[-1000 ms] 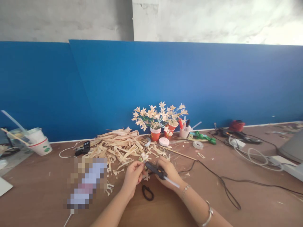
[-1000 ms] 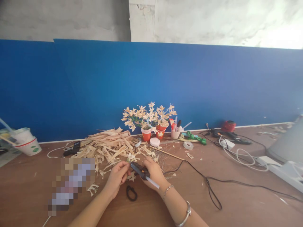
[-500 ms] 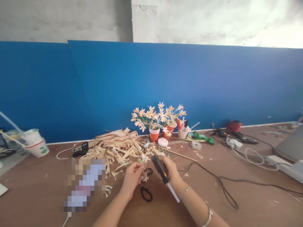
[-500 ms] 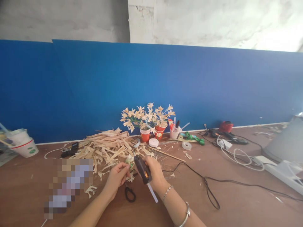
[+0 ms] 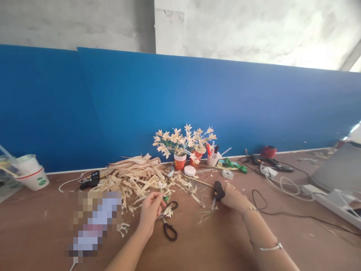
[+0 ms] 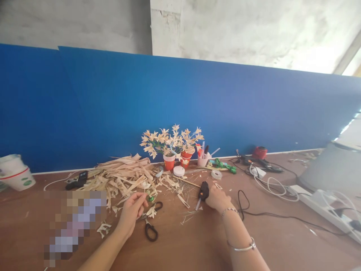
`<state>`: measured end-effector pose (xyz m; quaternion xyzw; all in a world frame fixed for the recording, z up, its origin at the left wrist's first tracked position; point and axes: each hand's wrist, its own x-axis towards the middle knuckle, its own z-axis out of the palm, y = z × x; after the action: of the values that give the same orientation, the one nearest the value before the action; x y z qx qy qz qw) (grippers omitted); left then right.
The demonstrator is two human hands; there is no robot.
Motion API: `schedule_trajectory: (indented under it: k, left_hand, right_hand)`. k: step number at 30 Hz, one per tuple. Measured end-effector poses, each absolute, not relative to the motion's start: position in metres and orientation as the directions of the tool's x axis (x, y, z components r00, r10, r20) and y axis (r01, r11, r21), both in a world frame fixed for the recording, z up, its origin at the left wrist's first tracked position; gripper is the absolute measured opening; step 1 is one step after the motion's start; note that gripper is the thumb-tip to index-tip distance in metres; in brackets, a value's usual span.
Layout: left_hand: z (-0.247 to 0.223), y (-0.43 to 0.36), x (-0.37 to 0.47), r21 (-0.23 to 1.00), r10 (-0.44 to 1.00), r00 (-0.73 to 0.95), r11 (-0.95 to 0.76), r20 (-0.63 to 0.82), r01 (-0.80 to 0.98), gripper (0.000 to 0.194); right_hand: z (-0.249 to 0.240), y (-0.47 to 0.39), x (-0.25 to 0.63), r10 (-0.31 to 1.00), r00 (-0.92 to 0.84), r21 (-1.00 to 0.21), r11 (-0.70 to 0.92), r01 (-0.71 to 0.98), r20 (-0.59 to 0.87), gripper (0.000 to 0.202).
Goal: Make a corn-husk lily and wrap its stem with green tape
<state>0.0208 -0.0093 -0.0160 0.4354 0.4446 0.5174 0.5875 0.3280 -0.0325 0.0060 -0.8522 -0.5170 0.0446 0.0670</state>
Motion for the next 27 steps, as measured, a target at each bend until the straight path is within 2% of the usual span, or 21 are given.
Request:
schedule_trajectory:
  k: [2, 4, 6, 9, 11, 17, 20, 22, 24, 26, 27]
  left_hand:
    - [-0.017, -0.008, 0.020, 0.969, 0.996, 0.061, 0.072, -0.059, -0.235, 0.032]
    - [-0.018, -0.008, 0.019, 0.967, 0.998, 0.034, 0.055, -0.049, -0.247, 0.031]
    - [-0.017, -0.007, 0.018, 0.966, 0.999, -0.001, 0.036, -0.037, -0.255, 0.032]
    - [-0.015, -0.007, 0.017, 0.967, 0.999, -0.028, 0.014, -0.022, -0.253, 0.032]
    - [-0.016, -0.007, 0.016, 0.969, 0.999, -0.032, 0.011, -0.020, -0.247, 0.032]
    - [-0.017, -0.005, 0.016, 0.972, 0.999, -0.029, 0.025, -0.033, -0.232, 0.030]
    - [-0.013, -0.005, 0.017, 0.972, 0.997, -0.055, 0.035, -0.049, -0.233, 0.030]
    - [-0.011, -0.006, 0.017, 0.974, 0.996, -0.070, 0.034, -0.051, -0.225, 0.029]
    - [-0.009, -0.007, 0.017, 0.976, 0.997, -0.058, 0.040, -0.053, -0.216, 0.027]
    - [-0.009, -0.008, 0.017, 0.976, 0.999, -0.025, 0.042, -0.048, -0.214, 0.025]
    - [-0.010, -0.009, 0.017, 0.975, 0.999, -0.005, 0.039, -0.042, -0.218, 0.024]
  right_hand:
    - [0.014, -0.033, 0.312, 0.877, 0.479, -0.101, -0.472, 0.876, 0.049, 0.026]
    - [0.025, -0.030, 0.284, 0.907, 0.387, -0.059, -0.382, 0.922, 0.166, 0.017]
    - [0.033, -0.023, 0.248, 0.940, 0.214, -0.113, -0.190, 0.975, 0.267, 0.015]
    - [0.030, -0.007, 0.193, 0.933, -0.217, -0.285, 0.300, 0.910, 0.287, 0.017]
    - [0.021, 0.002, 0.166, 0.895, -0.342, -0.348, 0.430, 0.833, 0.287, 0.016]
    - [-0.003, 0.016, 0.148, 0.917, -0.265, -0.438, 0.377, 0.816, 0.297, 0.010]
    - [-0.007, 0.017, 0.156, 0.931, -0.236, -0.566, 0.359, 0.742, 0.280, 0.007]
    - [-0.009, 0.016, 0.162, 0.950, -0.209, -0.731, 0.313, 0.606, 0.234, 0.006]
    - [-0.010, 0.014, 0.166, 0.969, -0.177, -0.896, 0.230, 0.380, 0.173, 0.008]
    - [-0.010, 0.010, 0.169, 0.980, -0.152, -0.975, 0.152, 0.160, 0.128, 0.013]
    - [-0.010, 0.008, 0.170, 0.982, -0.149, -0.985, 0.135, 0.103, 0.119, 0.014]
